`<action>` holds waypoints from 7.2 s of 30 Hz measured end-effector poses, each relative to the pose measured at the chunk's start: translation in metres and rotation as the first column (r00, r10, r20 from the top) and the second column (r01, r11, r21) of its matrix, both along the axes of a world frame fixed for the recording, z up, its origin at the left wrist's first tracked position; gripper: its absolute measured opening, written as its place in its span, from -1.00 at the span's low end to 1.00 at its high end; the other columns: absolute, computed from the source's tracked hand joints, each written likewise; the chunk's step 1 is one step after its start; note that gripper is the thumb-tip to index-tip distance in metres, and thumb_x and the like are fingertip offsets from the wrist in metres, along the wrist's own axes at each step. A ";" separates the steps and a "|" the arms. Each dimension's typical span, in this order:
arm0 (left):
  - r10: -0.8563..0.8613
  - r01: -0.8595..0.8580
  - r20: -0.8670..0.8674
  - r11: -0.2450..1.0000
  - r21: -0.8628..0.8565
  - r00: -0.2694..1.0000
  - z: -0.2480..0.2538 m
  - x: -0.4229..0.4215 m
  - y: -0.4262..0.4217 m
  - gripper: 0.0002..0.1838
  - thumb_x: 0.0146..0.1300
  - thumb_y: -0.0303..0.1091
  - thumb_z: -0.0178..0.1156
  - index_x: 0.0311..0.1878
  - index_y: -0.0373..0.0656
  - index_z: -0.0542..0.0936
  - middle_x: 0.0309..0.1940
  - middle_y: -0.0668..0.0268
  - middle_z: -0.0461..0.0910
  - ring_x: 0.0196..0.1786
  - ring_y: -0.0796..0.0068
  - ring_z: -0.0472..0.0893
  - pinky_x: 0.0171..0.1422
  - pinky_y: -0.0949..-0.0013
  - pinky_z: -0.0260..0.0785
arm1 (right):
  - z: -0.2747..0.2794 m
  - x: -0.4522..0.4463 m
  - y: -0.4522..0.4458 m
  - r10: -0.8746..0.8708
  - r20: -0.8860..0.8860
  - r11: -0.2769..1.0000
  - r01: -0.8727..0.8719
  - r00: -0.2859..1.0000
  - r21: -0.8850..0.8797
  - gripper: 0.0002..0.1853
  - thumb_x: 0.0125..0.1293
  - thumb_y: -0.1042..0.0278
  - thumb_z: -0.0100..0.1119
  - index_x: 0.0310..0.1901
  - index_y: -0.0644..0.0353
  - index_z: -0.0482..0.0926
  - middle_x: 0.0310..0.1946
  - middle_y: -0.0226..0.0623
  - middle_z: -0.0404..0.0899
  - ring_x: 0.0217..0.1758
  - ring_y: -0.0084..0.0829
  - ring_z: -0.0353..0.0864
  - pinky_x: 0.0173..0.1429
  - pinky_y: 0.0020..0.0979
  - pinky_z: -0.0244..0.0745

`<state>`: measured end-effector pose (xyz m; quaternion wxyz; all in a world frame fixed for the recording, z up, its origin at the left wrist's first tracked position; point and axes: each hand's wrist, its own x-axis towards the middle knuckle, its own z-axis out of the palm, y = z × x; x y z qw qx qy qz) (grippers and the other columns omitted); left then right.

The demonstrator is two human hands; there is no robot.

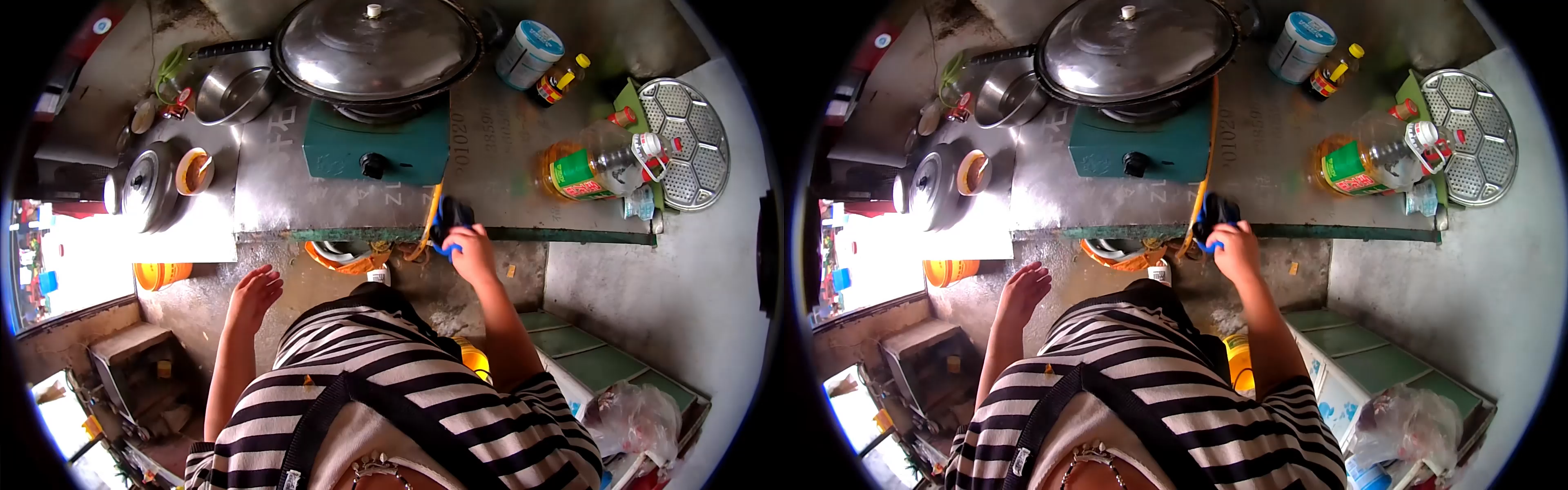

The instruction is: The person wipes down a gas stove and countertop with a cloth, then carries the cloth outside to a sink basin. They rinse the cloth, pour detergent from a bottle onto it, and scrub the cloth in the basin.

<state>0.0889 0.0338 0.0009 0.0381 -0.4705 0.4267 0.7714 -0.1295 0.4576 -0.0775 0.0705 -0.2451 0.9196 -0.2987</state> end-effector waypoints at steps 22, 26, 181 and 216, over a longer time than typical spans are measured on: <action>0.260 -0.260 -0.013 0.965 -0.032 0.965 -0.019 0.246 -0.059 -0.67 0.47 -0.38 0.10 0.24 -0.24 0.50 -0.04 0.19 0.68 -0.03 0.31 0.71 0.09 0.25 0.62 | -0.005 0.090 -0.219 0.087 0.092 0.994 -0.093 0.992 0.064 -0.65 0.21 0.46 0.22 0.03 -0.05 0.70 0.03 -0.23 0.67 0.05 -0.13 0.62 0.09 -0.23 0.59; 0.306 -0.306 -0.003 0.952 -0.005 0.952 -0.037 0.294 -0.068 -0.67 0.49 -0.36 0.08 0.24 -0.24 0.51 -0.03 0.18 0.68 -0.03 0.30 0.70 0.11 0.25 0.62 | 0.013 0.098 -0.202 -0.053 0.573 0.731 0.422 0.818 -0.536 -0.63 0.22 0.59 0.15 0.06 0.18 0.71 -0.11 -0.40 0.69 -0.09 -0.54 0.63 0.05 -0.48 0.52; 0.376 -0.364 -0.103 0.924 0.118 0.921 -0.029 0.207 -0.038 -0.64 0.48 -0.30 0.13 0.27 -0.19 0.49 0.00 0.26 0.67 0.04 0.33 0.68 0.20 0.25 0.56 | 0.047 -0.083 -0.153 -0.399 -0.381 0.838 0.500 0.834 0.218 -0.56 0.34 0.40 0.17 0.24 -0.17 0.63 0.32 -0.66 0.55 0.19 -0.29 0.62 0.28 -0.32 0.52; 0.566 -0.557 -0.084 0.823 0.109 0.820 -0.018 0.264 -0.009 -0.65 0.51 -0.36 0.09 0.28 -0.26 0.47 0.02 0.19 0.65 0.06 0.35 0.68 0.17 0.29 0.59 | -0.021 0.029 -0.317 0.210 -0.086 0.967 -0.194 0.974 0.164 -0.62 0.35 0.31 0.24 0.20 0.07 0.62 0.25 -0.31 0.59 0.12 -0.04 0.60 0.25 -0.16 0.50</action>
